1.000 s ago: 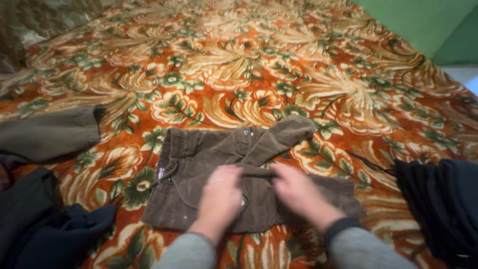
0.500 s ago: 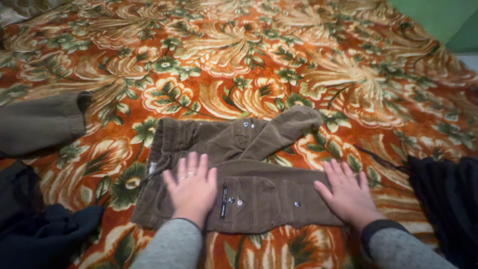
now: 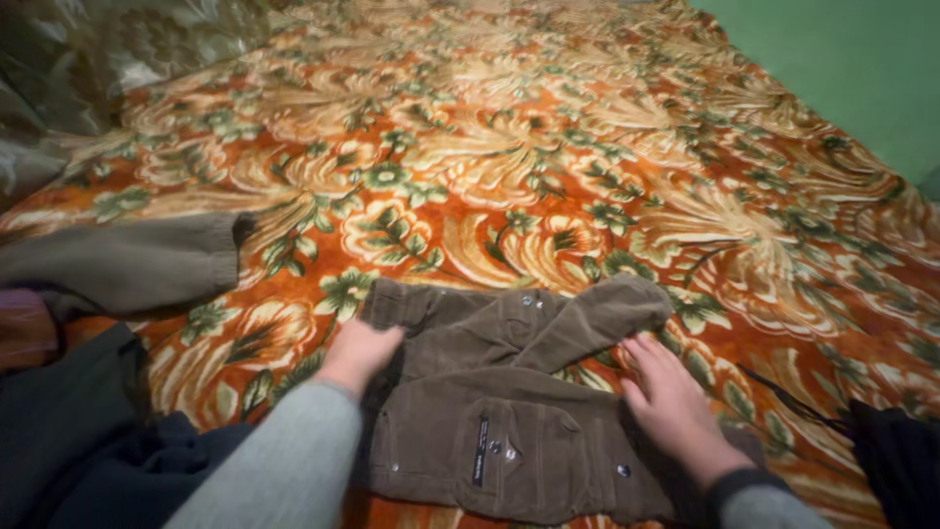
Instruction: The person folds a black hoodie, a dark grey t-shirt, and brown cargo shorts on a bed with a floral-patterned sheet. Each item is smoothed, folded into a compact rectangle, and placed aside.
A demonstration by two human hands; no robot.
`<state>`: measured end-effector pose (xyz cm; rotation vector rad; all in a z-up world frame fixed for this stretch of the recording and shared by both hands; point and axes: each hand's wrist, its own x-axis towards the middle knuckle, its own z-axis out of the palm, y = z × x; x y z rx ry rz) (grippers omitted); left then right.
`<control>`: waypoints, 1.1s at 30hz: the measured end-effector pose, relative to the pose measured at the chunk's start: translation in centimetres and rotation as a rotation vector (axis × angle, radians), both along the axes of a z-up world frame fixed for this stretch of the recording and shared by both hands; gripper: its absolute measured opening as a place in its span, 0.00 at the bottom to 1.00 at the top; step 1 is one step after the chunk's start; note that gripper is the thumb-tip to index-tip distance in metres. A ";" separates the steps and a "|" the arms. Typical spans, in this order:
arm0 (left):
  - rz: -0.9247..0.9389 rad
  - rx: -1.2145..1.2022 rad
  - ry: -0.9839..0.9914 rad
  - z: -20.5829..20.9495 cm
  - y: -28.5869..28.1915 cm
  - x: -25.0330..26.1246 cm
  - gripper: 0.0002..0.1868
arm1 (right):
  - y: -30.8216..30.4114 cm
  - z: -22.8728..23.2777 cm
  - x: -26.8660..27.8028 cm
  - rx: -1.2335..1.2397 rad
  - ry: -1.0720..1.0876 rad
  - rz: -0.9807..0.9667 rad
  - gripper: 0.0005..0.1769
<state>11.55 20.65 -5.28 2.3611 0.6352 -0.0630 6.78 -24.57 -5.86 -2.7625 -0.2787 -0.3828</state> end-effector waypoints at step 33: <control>-0.378 0.711 -0.497 -1.9 -5.2 5.5 0.12 | 0.4 2.7 10.2 -0.163 0.173 0.220 0.39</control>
